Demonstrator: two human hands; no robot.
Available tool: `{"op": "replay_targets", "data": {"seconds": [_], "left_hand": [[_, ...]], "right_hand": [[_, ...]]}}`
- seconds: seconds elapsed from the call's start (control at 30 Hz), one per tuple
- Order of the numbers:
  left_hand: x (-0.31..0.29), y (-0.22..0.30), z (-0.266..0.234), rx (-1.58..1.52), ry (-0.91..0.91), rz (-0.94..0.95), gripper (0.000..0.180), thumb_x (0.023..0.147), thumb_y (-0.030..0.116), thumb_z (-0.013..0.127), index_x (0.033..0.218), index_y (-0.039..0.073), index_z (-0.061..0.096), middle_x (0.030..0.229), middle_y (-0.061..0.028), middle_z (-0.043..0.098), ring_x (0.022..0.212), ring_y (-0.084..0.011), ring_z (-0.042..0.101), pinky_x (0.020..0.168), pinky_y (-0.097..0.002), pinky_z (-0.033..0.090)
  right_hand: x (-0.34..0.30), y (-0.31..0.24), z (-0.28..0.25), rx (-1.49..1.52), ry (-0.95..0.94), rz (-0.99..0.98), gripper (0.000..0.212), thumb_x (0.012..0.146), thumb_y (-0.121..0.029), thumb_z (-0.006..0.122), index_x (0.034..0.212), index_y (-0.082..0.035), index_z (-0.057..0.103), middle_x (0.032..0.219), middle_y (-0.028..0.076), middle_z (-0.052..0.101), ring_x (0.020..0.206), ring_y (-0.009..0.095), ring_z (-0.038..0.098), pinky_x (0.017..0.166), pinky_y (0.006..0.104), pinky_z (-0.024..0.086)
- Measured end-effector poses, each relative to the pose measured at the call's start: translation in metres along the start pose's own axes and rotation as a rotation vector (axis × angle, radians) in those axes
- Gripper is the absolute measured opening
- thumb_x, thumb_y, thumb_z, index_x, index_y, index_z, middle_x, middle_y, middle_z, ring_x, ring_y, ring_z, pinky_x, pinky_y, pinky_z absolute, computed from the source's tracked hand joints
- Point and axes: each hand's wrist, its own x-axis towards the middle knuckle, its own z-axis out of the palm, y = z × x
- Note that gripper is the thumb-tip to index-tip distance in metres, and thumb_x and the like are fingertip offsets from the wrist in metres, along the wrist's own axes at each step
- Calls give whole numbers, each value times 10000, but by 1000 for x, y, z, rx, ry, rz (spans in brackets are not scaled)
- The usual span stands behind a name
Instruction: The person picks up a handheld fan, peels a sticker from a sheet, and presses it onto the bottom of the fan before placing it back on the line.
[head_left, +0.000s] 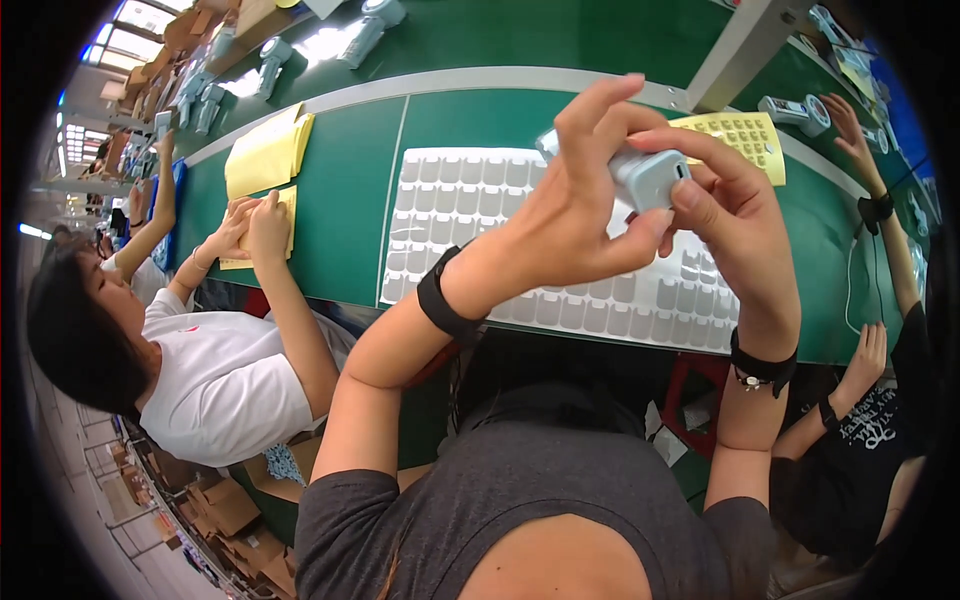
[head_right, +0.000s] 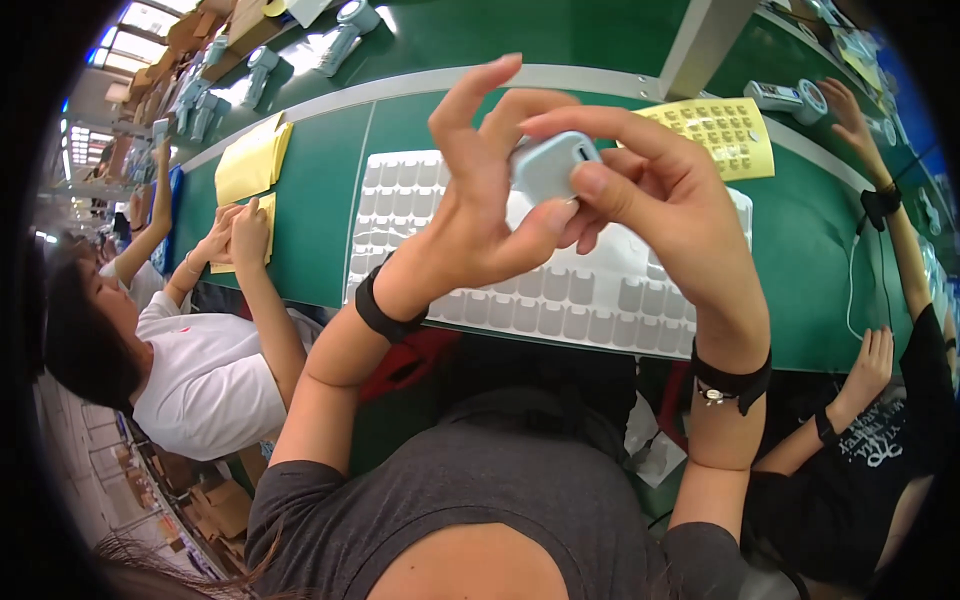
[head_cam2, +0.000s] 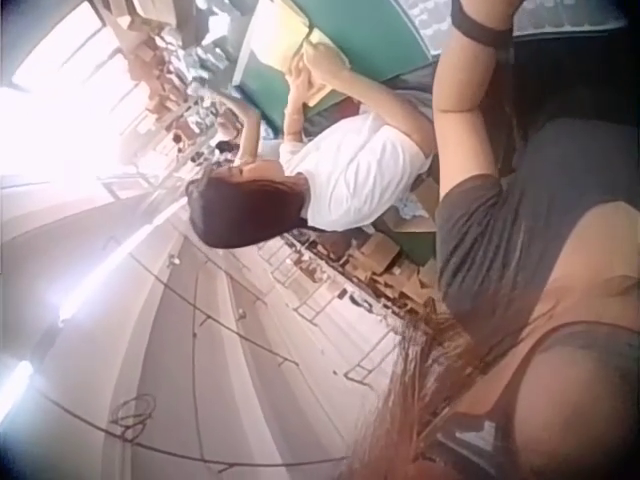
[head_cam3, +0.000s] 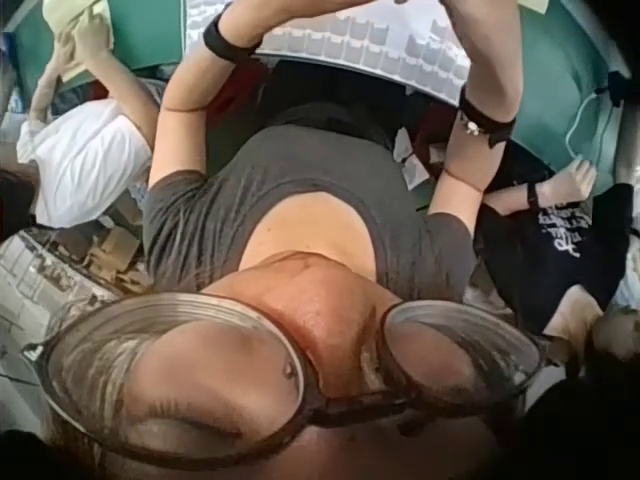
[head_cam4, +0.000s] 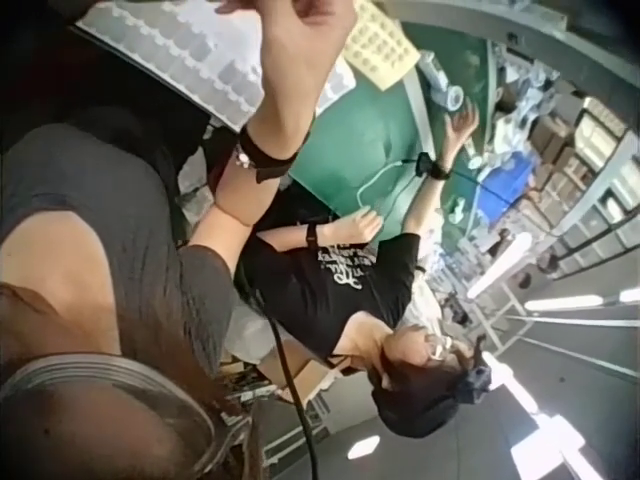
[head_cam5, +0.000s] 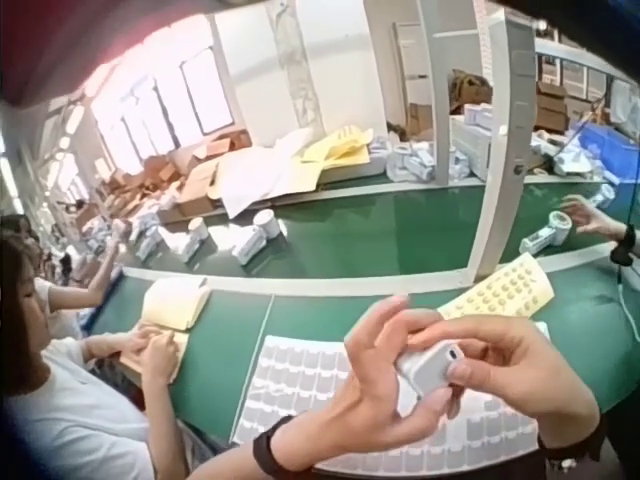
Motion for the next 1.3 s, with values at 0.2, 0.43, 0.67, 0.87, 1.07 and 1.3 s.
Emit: {"op": "replay_targets", "data": {"seconds": [0.2, 0.43, 0.67, 0.87, 1.07, 1.3], "left_hand": [[50, -68, -71, 948, -135, 118, 623, 862, 474, 570, 1247, 4, 435, 1205, -137, 544, 1150, -290, 494, 1019, -588, 214], [51, -162, -225, 1792, 199, -864, 635, 766, 480, 684, 1166, 5, 549, 1274, -183, 528, 1185, -351, 485, 968, -466, 394], [35, -181, -260, 1372, 322, -1159, 544, 749, 401, 716, 1174, 88, 580, 1201, -126, 590, 1154, -314, 525, 957, -514, 391], [53, -177, -247, 1215, 458, -527, 421, 806, 319, 680, 1121, 59, 579, 1117, -150, 634, 1037, -306, 602, 873, -439, 458], [66, -130, -187, 1016, 475, -60, 421, 859, 287, 679, 1129, 11, 512, 980, -166, 633, 833, -250, 634, 728, -329, 486], [50, -41, -82, 426, 449, -109, 354, 910, 122, 609, 1188, -15, 437, 1040, -123, 584, 877, -131, 571, 763, -234, 461]], "right_hand": [[53, 24, -29, -234, -26, -203, 309, 911, -69, 564, 1216, -25, 579, 937, 85, 671, 839, 138, 655, 702, 242, 530], [138, 98, -86, -1103, 127, -362, 337, 833, 14, 518, 1119, -116, 640, 834, 149, 684, 821, 260, 682, 717, 331, 526], [133, 116, -91, -1458, 234, -148, 286, 833, -8, 518, 1059, -114, 658, 854, 177, 650, 810, 343, 633, 714, 411, 507], [85, 90, -73, -1378, 327, -487, 202, 855, -37, 551, 1009, -99, 666, 904, 146, 646, 854, 320, 632, 728, 377, 507], [-44, 71, -34, -1024, 328, -240, 162, 800, 35, 599, 934, -28, 665, 991, 117, 653, 856, 284, 643, 758, 321, 503], [-94, 102, 7, -1190, 371, -228, 199, 758, 31, 632, 934, -48, 680, 1093, 111, 630, 973, 297, 592, 829, 354, 471]]}}
